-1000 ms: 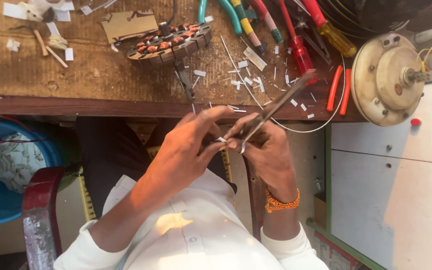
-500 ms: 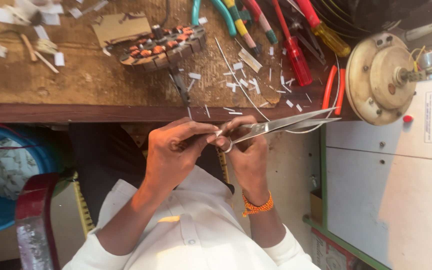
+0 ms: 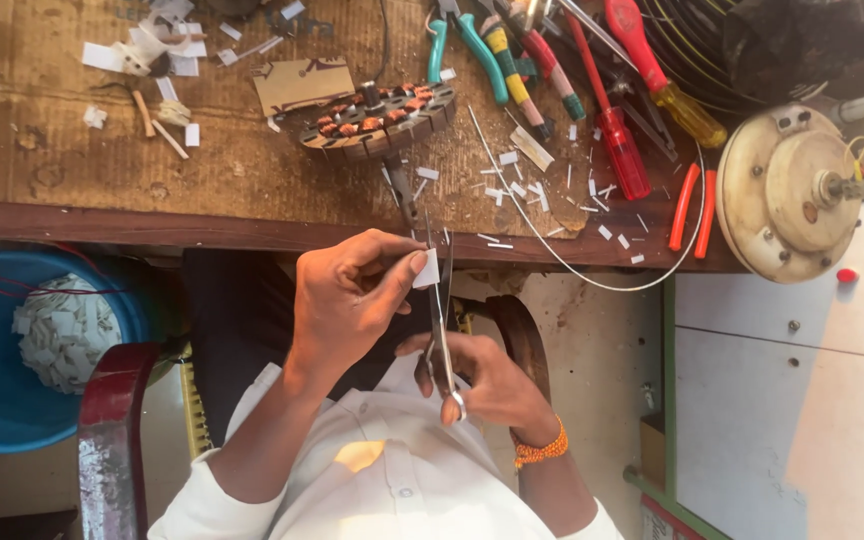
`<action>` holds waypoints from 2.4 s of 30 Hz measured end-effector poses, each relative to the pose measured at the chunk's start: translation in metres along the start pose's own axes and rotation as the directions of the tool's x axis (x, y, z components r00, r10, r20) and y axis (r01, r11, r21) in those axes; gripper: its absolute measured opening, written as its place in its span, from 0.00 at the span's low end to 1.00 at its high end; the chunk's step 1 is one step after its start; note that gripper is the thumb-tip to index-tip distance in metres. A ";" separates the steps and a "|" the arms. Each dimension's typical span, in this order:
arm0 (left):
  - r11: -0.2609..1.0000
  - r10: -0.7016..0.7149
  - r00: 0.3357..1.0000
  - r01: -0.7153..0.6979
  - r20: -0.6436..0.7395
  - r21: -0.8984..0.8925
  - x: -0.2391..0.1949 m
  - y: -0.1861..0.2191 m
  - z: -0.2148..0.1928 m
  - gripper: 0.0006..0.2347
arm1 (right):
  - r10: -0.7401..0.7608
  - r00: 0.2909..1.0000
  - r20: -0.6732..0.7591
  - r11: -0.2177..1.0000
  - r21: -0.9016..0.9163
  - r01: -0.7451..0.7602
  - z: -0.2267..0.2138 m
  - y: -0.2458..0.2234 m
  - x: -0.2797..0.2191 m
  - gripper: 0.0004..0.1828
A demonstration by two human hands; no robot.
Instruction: The person cuts small white insulating strips with scissors and inserts them into slots on a circular stator assembly. They then use a screwdriver to press the strips into place. The person repeats this process for multiple slots on the stator.
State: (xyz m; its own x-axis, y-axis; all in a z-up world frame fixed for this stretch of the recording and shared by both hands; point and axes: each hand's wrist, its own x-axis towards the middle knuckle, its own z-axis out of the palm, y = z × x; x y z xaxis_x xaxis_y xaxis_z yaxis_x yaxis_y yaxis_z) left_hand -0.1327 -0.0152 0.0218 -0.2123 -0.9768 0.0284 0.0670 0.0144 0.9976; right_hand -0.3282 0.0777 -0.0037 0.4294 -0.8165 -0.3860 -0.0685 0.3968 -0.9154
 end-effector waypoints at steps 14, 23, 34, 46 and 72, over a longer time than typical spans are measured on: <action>0.998 -0.062 0.996 0.063 0.068 -0.008 0.002 0.014 -0.003 0.04 | -0.038 0.998 -0.048 0.999 0.025 0.039 -0.010 -0.010 -0.005 0.50; 0.995 -0.090 0.989 0.086 0.116 0.040 0.011 0.016 -0.008 0.03 | 0.042 0.992 -0.119 0.998 -0.033 -0.046 -0.012 -0.003 -0.010 0.34; 0.981 -0.168 0.965 0.183 0.202 -0.061 0.021 0.008 0.001 0.04 | -0.008 0.997 -0.082 0.995 -0.102 0.000 -0.017 0.004 -0.014 0.49; 0.995 -0.085 0.975 0.092 0.203 -0.027 0.023 0.013 0.007 0.04 | -0.065 0.991 -0.121 0.998 0.003 0.066 -0.020 0.016 -0.020 0.50; 0.951 -0.111 0.972 0.164 0.209 -0.261 0.032 -0.001 0.010 0.05 | -0.130 0.956 -0.263 0.978 0.125 0.167 -0.017 0.030 -0.029 0.33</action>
State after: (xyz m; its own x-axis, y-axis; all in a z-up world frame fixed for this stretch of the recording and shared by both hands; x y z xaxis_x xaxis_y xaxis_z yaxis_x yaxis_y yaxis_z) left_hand -0.1494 -0.0443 0.0227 -0.4176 -0.9059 -0.0697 0.2830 -0.2025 0.9375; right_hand -0.3585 0.1064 -0.0218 0.1823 -0.9424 -0.2804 0.1174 0.3041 -0.9454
